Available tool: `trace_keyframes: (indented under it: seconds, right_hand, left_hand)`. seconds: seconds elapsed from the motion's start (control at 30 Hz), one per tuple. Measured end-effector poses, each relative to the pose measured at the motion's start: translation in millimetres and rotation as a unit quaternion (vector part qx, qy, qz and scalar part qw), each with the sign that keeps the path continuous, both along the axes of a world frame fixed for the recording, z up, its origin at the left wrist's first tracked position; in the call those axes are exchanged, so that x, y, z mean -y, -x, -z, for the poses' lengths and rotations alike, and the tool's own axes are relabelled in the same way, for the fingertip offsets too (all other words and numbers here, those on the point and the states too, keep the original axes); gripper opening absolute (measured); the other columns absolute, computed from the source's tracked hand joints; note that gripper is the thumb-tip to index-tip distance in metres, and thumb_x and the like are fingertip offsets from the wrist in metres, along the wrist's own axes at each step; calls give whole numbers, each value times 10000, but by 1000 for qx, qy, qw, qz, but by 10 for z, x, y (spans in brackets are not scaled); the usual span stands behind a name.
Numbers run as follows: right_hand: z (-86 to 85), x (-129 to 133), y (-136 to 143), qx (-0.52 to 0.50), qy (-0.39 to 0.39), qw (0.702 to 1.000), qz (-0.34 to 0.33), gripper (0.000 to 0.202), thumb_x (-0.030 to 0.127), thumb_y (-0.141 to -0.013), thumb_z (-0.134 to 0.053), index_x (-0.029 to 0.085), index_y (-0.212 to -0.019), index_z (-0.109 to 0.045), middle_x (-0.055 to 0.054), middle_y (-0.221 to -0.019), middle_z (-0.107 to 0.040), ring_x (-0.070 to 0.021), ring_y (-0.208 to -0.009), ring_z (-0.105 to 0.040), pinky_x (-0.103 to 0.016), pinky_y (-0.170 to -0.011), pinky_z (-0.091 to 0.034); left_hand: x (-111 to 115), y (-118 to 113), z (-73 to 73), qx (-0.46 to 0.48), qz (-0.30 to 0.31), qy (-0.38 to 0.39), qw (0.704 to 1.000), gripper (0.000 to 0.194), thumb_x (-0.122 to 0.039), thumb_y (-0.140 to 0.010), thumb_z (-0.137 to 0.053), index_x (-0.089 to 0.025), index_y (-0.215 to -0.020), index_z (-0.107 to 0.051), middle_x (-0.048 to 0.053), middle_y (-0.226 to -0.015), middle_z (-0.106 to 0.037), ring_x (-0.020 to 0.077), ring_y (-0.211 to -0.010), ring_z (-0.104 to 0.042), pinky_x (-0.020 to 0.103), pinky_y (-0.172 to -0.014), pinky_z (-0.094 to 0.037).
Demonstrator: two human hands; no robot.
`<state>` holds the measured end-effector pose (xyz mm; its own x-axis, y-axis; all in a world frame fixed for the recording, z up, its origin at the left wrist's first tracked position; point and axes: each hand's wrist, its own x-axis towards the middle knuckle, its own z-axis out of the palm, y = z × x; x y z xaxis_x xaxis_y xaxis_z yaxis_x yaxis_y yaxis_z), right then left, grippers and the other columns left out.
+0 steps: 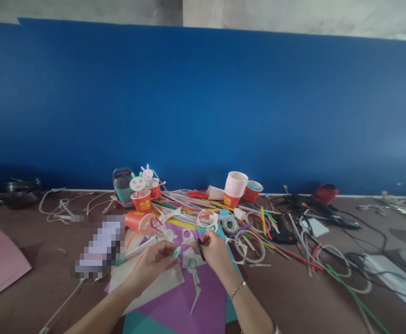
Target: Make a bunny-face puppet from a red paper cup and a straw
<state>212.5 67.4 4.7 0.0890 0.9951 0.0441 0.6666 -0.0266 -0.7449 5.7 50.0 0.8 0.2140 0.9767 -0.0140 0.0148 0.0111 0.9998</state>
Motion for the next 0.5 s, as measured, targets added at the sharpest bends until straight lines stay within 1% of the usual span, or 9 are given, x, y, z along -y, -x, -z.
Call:
trace_keyframes:
  seconds: [0.03,0.1,0.17,0.23,0.3,0.37,0.43,0.47,0.5]
  right_hand:
    - [-17,8,7,17,0,1000,0,189,338,-733,-550,225,-629,-439,18,-577,-533,-150,-558,-495,-247,-523,-327]
    - [-48,26,34,88,-9,996,12,171,359,-754,-547,221,-678,-480,-5,-616,-574,-176,-607,-547,-261,-547,-327]
    - [-51,33,63,156,-8,987,32,164,379,-764,-554,221,-739,-517,-22,-653,-609,-203,-654,-589,-273,-563,-320]
    - [-14,17,73,176,17,983,46,182,394,-751,-582,220,-768,-531,-31,-665,-628,-216,-671,-612,-274,-559,-322]
    - [42,-14,49,147,49,987,43,214,398,-714,-631,216,-774,-536,-28,-660,-636,-210,-653,-619,-265,-546,-336]
    - [72,-37,-2,79,81,993,19,240,371,-683,-667,209,-814,-548,-7,-635,-636,-192,-604,-612,-252,-529,-357]
    - [28,-24,-41,14,92,996,-11,244,330,-702,-653,199,-890,-568,13,-614,-637,-181,-568,-603,-246,-520,-381]
    - [-27,2,-42,2,80,997,-22,236,315,-732,-627,193,-929,-580,12,-622,-646,-183,-573,-606,-249,-529,-396]
    - [-101,41,-22,17,53,998,-17,202,293,-770,-583,186,-941,-596,1,-638,-655,-188,-599,-614,-257,-552,-411]
  left_hand:
    - [9,-2,-28,26,4,16,1000,194,-266,-664,-714,-164,-828,-692,27,-747,-642,180,-725,-602,309,-708,-505]
    - [-4,16,-74,63,-18,37,997,238,-296,-674,-714,-158,-863,-671,21,-732,-636,170,-679,-605,300,-658,-514]
    - [-45,49,-95,83,-78,25,993,258,-314,-673,-717,-158,-867,-650,-2,-673,-605,149,-609,-580,257,-560,-489]
    - [-87,81,-92,90,-140,-8,986,251,-321,-671,-723,-161,-845,-639,-22,-637,-567,131,-568,-550,218,-488,-447]
    - [-113,102,-74,92,-181,-36,978,247,-332,-667,-732,-162,-817,-635,-29,-632,-547,119,-544,-531,202,-454,-424]
    - [-120,110,-56,94,-201,-50,974,253,-355,-671,-735,-161,-798,-633,-23,-654,-550,113,-540,-525,199,-448,-425]
    - [-118,110,-46,95,-211,-56,971,263,-372,-669,-736,-162,-787,-631,-19,-669,-554,107,-533,-516,196,-443,-426]
    - [-117,108,-44,94,-211,-57,971,263,-373,-669,-734,-163,-787,-631,-17,-672,-554,108,-534,-516,195,-442,-427]
    - [-118,106,-43,92,-212,-59,971,258,-371,-668,-732,-164,-786,-631,-16,-669,-554,110,-536,-518,194,-440,-427]
